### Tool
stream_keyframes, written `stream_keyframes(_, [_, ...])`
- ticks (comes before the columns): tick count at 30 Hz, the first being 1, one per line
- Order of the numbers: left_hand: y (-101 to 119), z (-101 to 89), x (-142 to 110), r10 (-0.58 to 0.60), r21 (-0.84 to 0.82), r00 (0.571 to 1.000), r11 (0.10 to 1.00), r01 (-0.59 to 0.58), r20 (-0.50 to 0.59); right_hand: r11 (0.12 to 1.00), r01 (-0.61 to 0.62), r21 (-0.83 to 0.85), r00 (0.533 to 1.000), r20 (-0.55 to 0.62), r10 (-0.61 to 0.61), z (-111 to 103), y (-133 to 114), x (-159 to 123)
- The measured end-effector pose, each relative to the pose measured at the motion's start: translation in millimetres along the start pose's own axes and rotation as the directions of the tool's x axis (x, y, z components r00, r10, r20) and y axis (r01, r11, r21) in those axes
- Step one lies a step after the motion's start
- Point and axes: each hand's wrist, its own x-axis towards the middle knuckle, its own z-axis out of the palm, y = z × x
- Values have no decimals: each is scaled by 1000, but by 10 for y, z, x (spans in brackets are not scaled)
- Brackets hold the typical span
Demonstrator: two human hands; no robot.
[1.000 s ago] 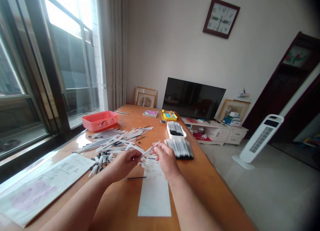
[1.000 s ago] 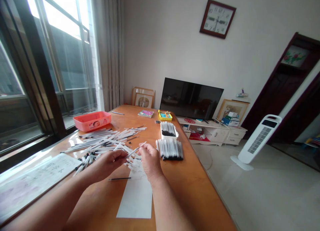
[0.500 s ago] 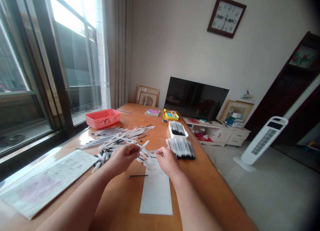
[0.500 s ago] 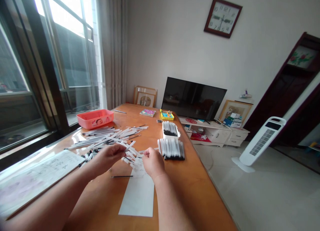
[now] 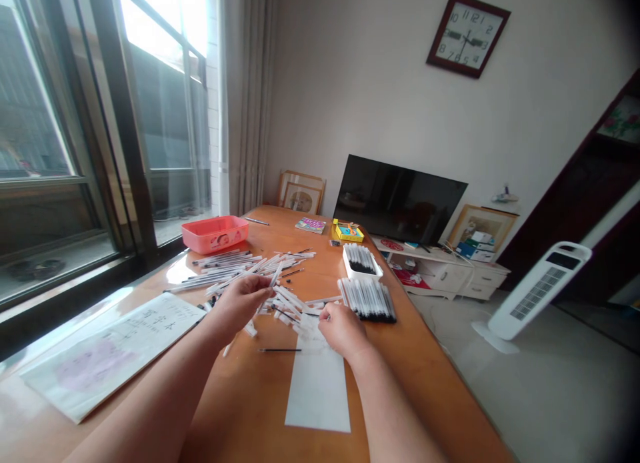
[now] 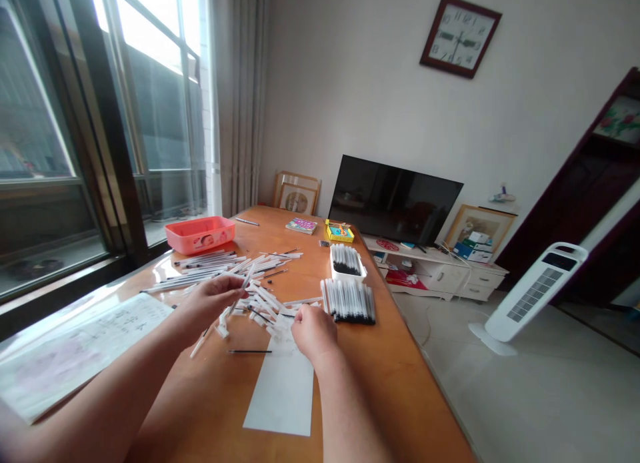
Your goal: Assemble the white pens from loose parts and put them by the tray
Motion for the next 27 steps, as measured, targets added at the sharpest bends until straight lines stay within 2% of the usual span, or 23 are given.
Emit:
stream_keyframes(4, [20,-25,4,-33,-78,999,997,30,-43,1000,-2,26,1000,3,2,-1,-18,7])
stream_keyframes(8, [-4,-29,19,-42,-78,997,996,37,-59,995,42,85,999,-19,-41,22,-60,-23])
stream_keyframes(12, [-64,-59,59,-31,-41,995,999,27,-98,974,169,151,982,-111,-153,41,-143,-65])
stream_keyframes(18, [-193,-132,149,-46,-46,989,998,40,-143,954,283,100,933,-261,-250,-17,-445,-180])
stream_keyframes(23, [-273,-168,214,-60,-96,982,994,44,-177,920,391,-20,902,-191,-387,-89,-817,-370])
stream_keyframes(27, [-286,-181,231,-63,-126,977,991,37,-205,927,368,-67,922,-100,-373,-152,-947,-417])
